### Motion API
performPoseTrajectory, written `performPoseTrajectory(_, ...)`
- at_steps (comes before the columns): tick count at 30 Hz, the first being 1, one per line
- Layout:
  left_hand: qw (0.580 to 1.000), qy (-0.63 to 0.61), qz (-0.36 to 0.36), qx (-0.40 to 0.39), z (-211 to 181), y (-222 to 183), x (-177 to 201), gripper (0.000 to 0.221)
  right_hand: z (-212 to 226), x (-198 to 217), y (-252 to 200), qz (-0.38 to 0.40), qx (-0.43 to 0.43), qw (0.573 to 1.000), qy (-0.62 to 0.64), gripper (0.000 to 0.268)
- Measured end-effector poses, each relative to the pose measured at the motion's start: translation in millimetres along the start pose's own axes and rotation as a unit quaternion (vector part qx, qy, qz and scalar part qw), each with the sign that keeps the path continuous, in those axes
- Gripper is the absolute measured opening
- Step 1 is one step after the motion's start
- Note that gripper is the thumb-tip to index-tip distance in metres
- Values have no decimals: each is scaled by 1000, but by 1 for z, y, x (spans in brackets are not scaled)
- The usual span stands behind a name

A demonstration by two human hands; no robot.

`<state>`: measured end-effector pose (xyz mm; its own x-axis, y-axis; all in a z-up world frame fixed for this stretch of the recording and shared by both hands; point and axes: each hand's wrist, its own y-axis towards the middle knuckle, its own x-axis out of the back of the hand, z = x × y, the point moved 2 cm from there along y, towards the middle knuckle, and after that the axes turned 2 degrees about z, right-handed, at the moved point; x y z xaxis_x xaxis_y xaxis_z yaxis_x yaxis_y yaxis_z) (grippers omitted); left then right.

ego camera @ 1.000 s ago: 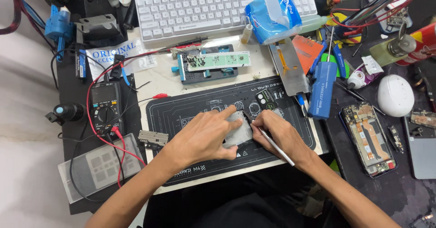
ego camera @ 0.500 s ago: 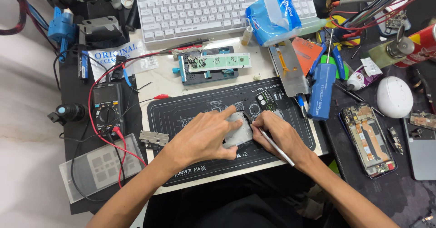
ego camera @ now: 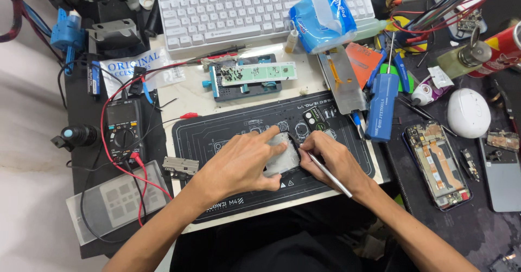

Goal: The person holds a phone frame and uses a thin metal tool to scrape away residue and adhesive from the edges of the internal chassis.

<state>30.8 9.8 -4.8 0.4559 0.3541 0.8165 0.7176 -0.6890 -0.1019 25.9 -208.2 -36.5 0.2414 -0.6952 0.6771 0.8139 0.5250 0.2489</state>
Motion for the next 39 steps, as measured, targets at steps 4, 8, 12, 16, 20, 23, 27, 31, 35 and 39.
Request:
performPoseTrajectory(4,1000,10,-26,-13,1,-1,-1,70,0,-2,-1,3,-11,1000,-10,21)
performPoseTrajectory(8,1000,4,-20,-18,2,-1,0,72,0,-1,-1,0,4,1000,-12,21)
performPoseTrajectory(12,1000,-9,-4,-3,3,0,0,69,-1,1,2,8,-8,1000,27,19)
performPoseTrajectory(16,1000,-16,-18,-16,5,0,2,69,-2,2,2,18,-46,999,21,20)
performPoseTrajectory(20,1000,-23,-19,-8,6,0,2,68,-2,2,1,15,-45,999,26,21)
performPoseTrajectory(23,999,-29,-32,-19,7,3,4,69,-3,4,3,16,-45,998,27,21)
performPoseTrajectory(27,999,-33,-7,1,7,1,2,69,-1,3,3,17,-36,998,50,19)
performPoseTrajectory(31,1000,-6,-15,-11,3,0,1,67,-2,2,3,13,-36,999,33,21)
performPoseTrajectory(35,1000,5,-19,-16,2,-2,0,68,-2,-1,0,12,-5,1000,12,21)
performPoseTrajectory(39,1000,3,6,4,4,0,0,67,-4,0,2,1,7,1000,13,21)
